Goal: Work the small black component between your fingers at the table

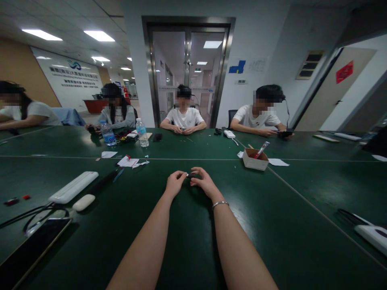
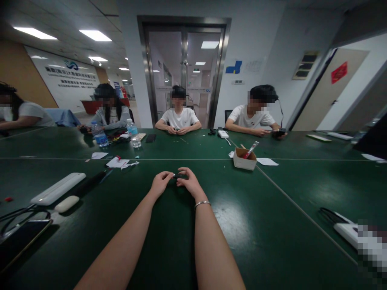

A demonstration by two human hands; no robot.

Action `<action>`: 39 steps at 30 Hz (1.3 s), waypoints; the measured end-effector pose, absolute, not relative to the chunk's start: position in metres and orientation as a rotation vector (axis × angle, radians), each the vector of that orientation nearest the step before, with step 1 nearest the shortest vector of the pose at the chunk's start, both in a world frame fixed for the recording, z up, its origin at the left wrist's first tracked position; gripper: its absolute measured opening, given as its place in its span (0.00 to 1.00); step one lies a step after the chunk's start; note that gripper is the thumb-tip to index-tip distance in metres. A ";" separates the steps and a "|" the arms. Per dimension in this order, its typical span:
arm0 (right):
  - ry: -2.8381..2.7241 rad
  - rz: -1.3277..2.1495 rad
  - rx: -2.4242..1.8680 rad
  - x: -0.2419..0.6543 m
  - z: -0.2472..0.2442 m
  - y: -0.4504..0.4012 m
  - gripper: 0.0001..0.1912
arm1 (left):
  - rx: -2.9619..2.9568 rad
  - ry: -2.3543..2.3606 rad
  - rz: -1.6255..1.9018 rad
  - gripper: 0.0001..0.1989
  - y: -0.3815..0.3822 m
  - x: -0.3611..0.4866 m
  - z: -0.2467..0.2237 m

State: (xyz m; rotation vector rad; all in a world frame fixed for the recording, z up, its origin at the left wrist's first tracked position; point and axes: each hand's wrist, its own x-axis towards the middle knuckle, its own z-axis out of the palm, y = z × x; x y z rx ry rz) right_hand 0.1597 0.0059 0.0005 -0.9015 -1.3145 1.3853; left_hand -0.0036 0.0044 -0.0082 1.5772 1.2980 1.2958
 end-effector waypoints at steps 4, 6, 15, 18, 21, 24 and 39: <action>-1.277 1.431 -0.961 0.160 0.003 0.005 0.28 | 1.526 1.315 1.312 0.15 0.002 -0.003 -0.006; -1.284 1.467 -1.008 0.159 0.003 0.005 0.21 | 1.502 1.317 1.327 0.15 0.002 -0.002 -0.005; -1.266 1.455 -0.962 0.159 0.000 0.007 0.23 | 1.479 1.312 1.323 0.16 -0.001 -0.002 -0.001; -1.278 1.485 -1.018 0.157 0.001 0.008 0.16 | 1.507 1.289 1.305 0.16 0.001 -0.001 -0.003; -1.272 1.475 -0.916 0.160 0.002 0.007 0.21 | 1.478 1.299 1.325 0.16 0.004 -0.001 -0.006; -1.229 1.475 -0.885 0.161 0.003 0.006 0.33 | 1.450 1.297 1.341 0.18 0.006 -0.002 -0.009; -1.207 1.526 -1.025 0.157 0.002 0.008 0.21 | 1.488 1.271 1.311 0.16 0.004 -0.003 -0.008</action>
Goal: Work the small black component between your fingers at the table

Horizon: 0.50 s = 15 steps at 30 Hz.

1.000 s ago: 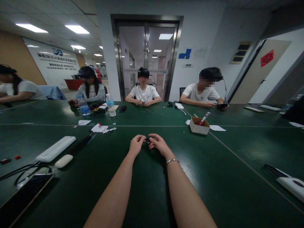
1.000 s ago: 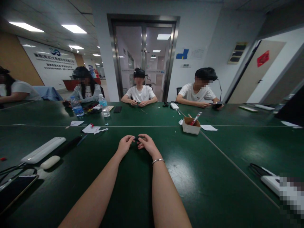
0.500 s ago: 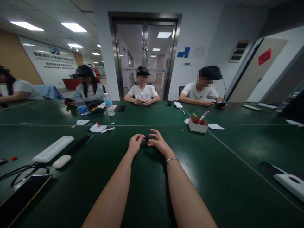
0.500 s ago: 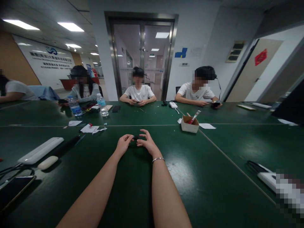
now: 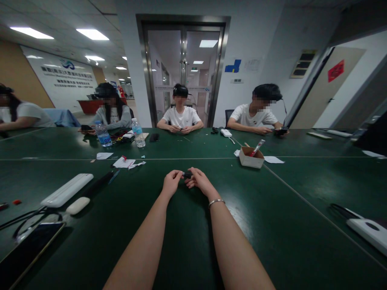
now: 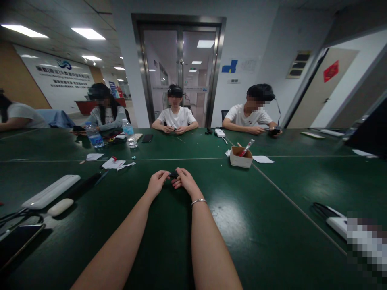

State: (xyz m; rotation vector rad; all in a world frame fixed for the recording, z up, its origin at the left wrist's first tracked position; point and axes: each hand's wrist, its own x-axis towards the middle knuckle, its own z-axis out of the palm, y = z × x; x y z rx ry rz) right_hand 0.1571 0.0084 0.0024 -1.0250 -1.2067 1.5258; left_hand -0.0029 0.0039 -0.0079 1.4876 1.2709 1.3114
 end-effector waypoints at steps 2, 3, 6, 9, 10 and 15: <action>-1.229 1.493 -1.009 0.158 0.003 0.008 0.19 | 1.490 1.271 1.322 0.16 0.004 -0.003 -0.008; -1.240 1.481 -0.961 0.159 0.004 0.008 0.23 | 1.485 1.276 1.327 0.16 0.004 -0.003 -0.008; -1.214 1.452 -0.889 0.161 0.006 0.006 0.39 | 1.468 1.299 1.326 0.16 0.004 -0.003 -0.007; -1.163 1.468 -0.978 0.159 0.006 0.007 0.33 | 1.469 1.304 1.326 0.16 0.005 -0.003 -0.008; -1.168 1.479 -1.013 0.158 0.005 0.008 0.27 | 1.472 1.302 1.328 0.16 0.005 -0.002 -0.008; -1.261 1.430 -0.952 0.159 0.002 0.009 0.29 | 1.449 1.309 1.349 0.17 0.004 -0.002 -0.005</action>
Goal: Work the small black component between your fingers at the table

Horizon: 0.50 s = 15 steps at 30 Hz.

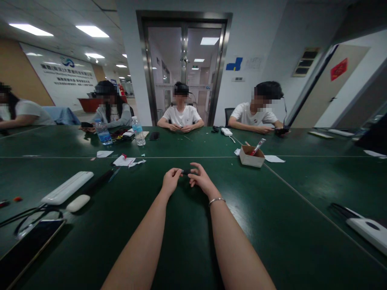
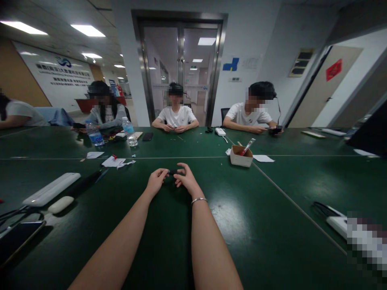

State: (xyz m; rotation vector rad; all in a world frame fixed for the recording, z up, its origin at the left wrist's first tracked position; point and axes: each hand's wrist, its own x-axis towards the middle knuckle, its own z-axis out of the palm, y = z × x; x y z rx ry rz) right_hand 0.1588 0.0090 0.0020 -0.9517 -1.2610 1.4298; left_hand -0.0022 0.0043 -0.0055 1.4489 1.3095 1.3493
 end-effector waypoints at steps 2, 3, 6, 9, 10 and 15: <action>-1.232 1.393 -0.911 0.161 0.002 0.009 0.37 | 1.431 1.318 1.348 0.17 0.002 -0.002 -0.002; -1.219 1.396 -0.918 0.161 0.001 0.009 0.38 | 1.428 1.319 1.345 0.16 0.001 -0.002 -0.001; -1.214 1.456 -0.991 0.160 0.001 0.011 0.26 | 1.431 1.307 1.334 0.16 -0.002 -0.002 0.001; -1.273 1.449 -1.023 0.158 0.001 0.011 0.20 | 1.430 1.294 1.338 0.16 0.000 -0.002 -0.001; -1.296 1.428 -0.987 0.159 0.002 0.010 0.22 | 1.431 1.292 1.341 0.16 0.000 -0.003 -0.002; -1.284 1.415 -0.942 0.160 0.004 0.009 0.36 | 1.432 1.302 1.343 0.16 0.001 -0.004 -0.002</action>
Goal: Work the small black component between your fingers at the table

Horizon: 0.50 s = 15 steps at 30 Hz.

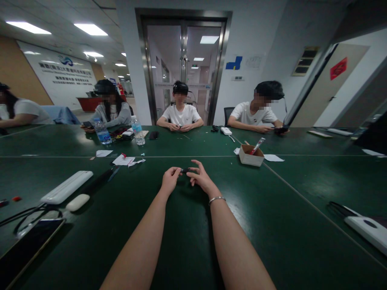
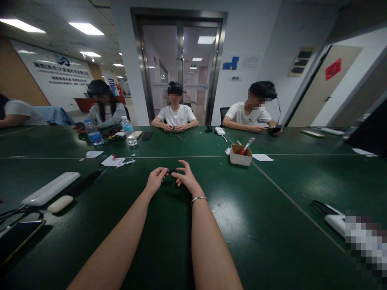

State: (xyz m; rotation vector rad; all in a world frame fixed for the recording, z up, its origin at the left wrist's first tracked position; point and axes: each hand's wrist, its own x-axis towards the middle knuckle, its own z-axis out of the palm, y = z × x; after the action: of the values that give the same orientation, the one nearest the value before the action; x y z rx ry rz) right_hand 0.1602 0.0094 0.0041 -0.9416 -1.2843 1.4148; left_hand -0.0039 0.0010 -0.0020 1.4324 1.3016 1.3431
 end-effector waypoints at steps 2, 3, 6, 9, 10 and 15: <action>-1.281 1.439 -1.025 0.158 0.003 0.011 0.27 | 1.433 1.302 1.342 0.16 0.000 -0.003 -0.001; -1.285 1.440 -1.070 0.156 0.003 0.012 0.22 | 1.434 1.298 1.342 0.16 0.000 -0.003 0.000; -1.323 1.386 -1.094 0.155 0.001 0.013 0.17 | 1.422 1.302 1.346 0.16 0.000 -0.003 0.000; -1.295 1.390 -0.969 0.157 0.002 0.011 0.31 | 1.415 1.314 1.354 0.16 0.001 -0.004 -0.002; -1.268 1.410 -0.966 0.157 0.002 0.010 0.31 | 1.411 1.314 1.363 0.16 0.002 -0.004 -0.003; -1.275 1.426 -1.055 0.156 0.000 0.012 0.13 | 1.417 1.279 1.373 0.18 0.005 -0.004 -0.007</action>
State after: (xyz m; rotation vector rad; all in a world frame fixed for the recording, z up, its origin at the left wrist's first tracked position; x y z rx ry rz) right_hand 0.1559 0.0119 0.0005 -1.0554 -1.2748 1.4255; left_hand -0.0037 0.0048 -0.0066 1.4174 1.2790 1.3732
